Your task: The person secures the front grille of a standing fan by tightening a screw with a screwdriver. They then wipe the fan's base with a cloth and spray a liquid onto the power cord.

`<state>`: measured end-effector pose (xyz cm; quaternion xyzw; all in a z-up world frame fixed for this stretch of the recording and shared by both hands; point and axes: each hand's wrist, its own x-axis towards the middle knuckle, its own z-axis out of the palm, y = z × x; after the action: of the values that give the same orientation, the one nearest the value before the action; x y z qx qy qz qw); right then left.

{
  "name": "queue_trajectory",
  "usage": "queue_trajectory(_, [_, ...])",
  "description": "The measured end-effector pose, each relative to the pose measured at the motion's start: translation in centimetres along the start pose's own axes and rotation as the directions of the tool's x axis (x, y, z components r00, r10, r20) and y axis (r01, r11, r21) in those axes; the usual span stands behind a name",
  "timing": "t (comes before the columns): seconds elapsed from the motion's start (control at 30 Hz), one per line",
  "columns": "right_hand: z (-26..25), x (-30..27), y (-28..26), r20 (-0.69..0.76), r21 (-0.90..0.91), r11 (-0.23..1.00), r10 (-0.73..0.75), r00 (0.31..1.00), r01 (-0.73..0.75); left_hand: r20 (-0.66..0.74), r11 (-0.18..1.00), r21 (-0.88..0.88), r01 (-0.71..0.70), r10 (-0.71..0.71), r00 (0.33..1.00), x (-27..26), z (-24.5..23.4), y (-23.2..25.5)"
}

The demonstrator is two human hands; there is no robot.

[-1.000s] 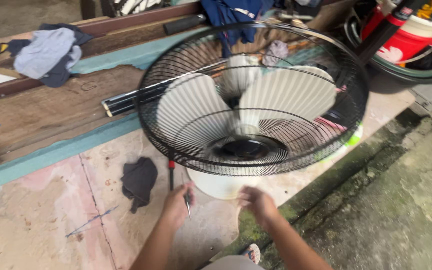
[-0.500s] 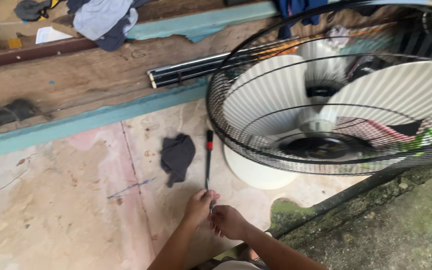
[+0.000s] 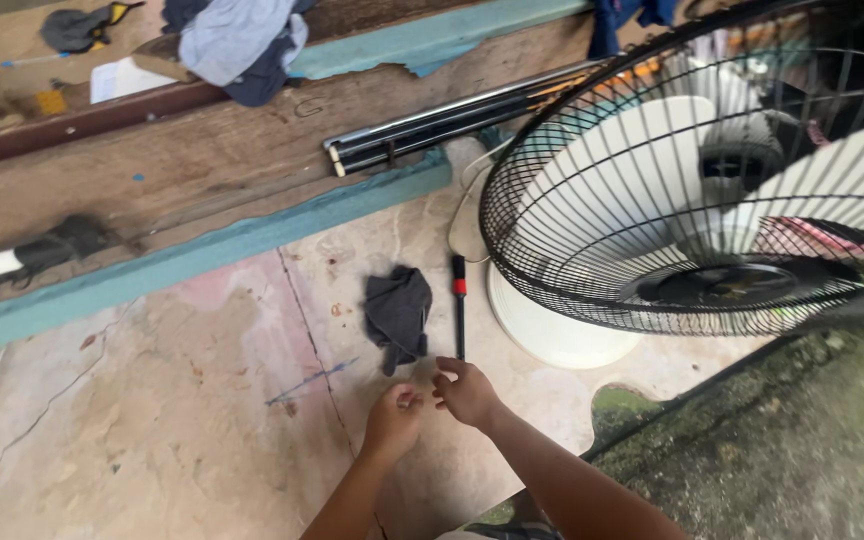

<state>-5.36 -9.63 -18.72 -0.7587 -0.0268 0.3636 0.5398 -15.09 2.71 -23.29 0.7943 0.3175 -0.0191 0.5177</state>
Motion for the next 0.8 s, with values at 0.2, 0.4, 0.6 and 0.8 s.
queue_trajectory(0.2, [-3.3, -2.8, 1.7, -0.124, -0.019, 0.996, 0.086, 0.989, -0.089, 0.046, 0.997, 0.004, -0.071, 0.071, 0.996, 0.2, 1.0, 3.0])
queue_trajectory(0.4, [-12.0, -5.1, 7.0, -0.383, 0.315, 0.947, 0.065, 0.921, 0.064, 0.203, 0.988, -0.055, -0.142, 0.15, 0.968, -0.7, 5.5, 8.3])
queue_trajectory(0.6, [-24.9, -6.5, 8.0, -0.567, 0.52, 0.794, 0.047, 0.822, 0.314, 0.288, 0.971, -0.233, -0.058, 0.126, 0.949, -0.6, 12.3, 13.1])
queue_trajectory(0.8, [-35.8, -5.0, 5.1, -0.552, 0.718, 0.518, 0.017, 0.834, 0.464, 0.079, 0.992, -0.108, -0.071, 0.08, 0.994, 1.7, 21.8, 13.9])
